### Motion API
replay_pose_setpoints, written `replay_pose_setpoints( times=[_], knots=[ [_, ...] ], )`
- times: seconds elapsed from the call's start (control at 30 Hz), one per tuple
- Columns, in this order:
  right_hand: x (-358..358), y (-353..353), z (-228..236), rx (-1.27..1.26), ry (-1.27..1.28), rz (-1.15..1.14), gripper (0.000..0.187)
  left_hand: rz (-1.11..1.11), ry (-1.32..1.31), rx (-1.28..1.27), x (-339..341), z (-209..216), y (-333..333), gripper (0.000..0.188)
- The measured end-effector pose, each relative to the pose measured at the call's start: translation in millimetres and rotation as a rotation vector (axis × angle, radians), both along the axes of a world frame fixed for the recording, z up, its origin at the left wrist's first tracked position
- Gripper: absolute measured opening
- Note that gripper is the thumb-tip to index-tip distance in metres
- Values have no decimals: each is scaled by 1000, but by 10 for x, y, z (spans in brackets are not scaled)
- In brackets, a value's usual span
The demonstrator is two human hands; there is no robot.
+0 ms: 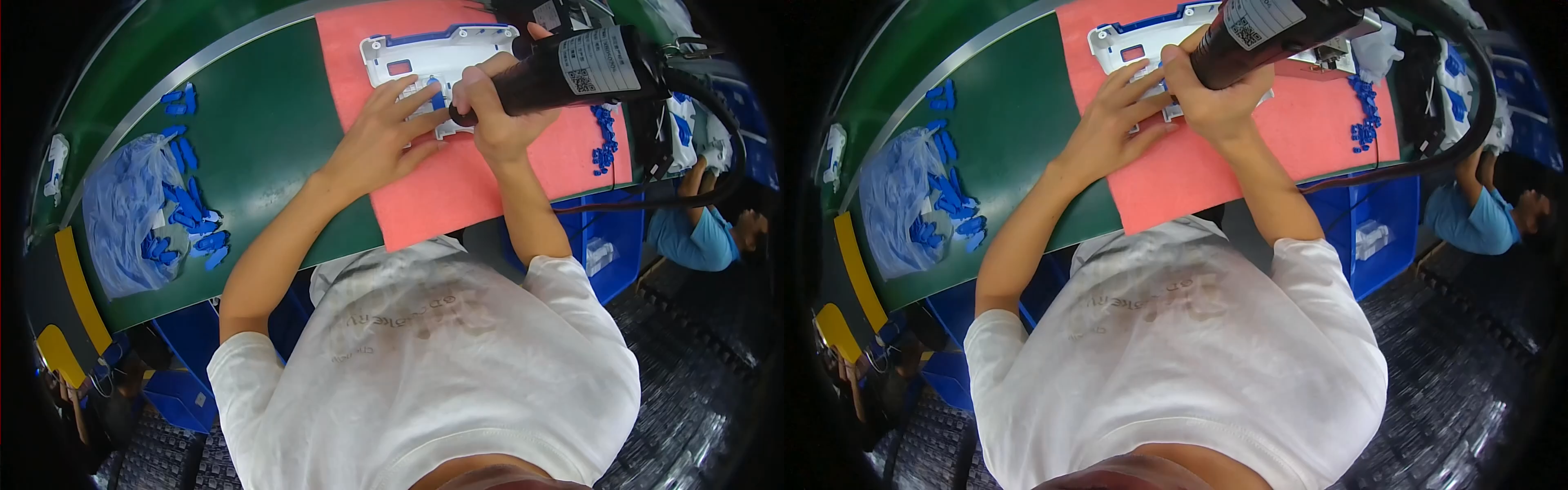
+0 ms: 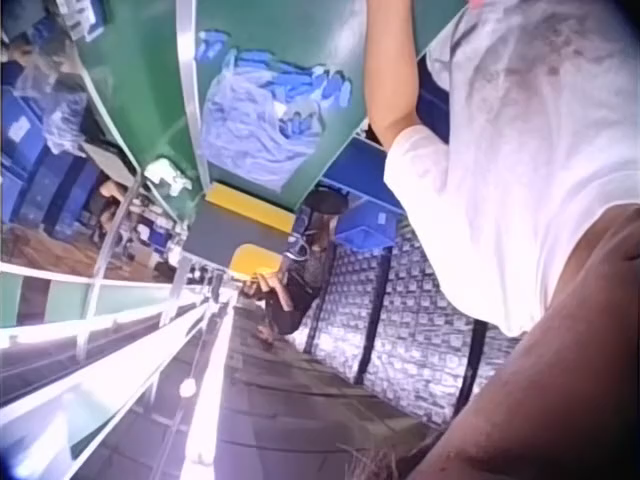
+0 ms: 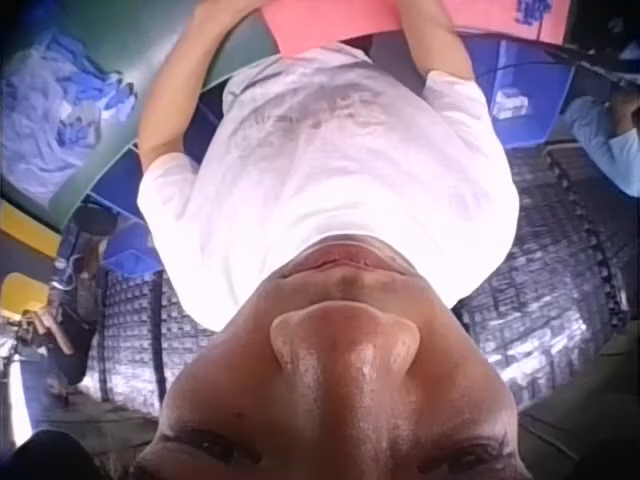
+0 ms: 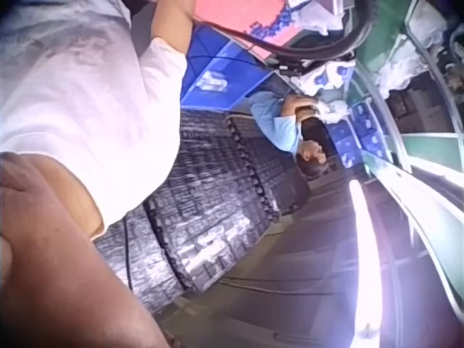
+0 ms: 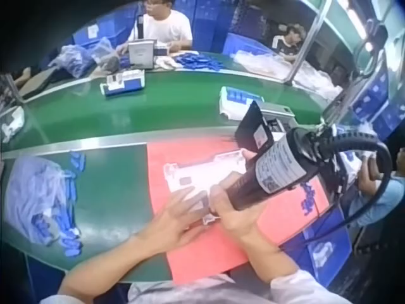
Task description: Assembling plastic components and securing them with an electric screwdriver at a factory workstation.
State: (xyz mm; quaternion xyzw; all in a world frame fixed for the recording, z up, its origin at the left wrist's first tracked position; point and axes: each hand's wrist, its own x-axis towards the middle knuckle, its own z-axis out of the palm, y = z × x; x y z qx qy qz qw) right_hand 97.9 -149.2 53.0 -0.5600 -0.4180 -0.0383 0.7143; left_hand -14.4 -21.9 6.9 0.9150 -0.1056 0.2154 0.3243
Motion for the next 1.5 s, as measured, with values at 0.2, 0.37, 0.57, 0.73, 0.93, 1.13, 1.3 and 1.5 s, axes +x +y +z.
replay_pose_setpoints(
  times=[0.2,0.37,0.57,0.73,0.93,1.13,1.3,1.5],
  knots=[
    [-12,-62,-107,-76,-102,-28,68,10,23,12,8,0,20,41],
    [-93,-68,-97,-128,-161,25,66,16,5,31,-9,-37,31,36],
    [-81,-155,-152,-293,-284,-12,60,-10,15,28,4,-23,39,32],
    [-167,-177,-113,-417,-280,-66,47,11,9,20,-13,6,39,32],
    [-170,-86,50,22,87,2,40,42,-78,117,47,49,-38,34],
    [23,-621,833,586,219,94,9,225,142,-117,7,579,179,36],
    [240,-726,705,518,213,-9,62,218,476,-1194,42,1224,1027,36],
    [493,-528,251,116,275,-77,59,481,318,-398,449,1014,1735,41]
  ],
)
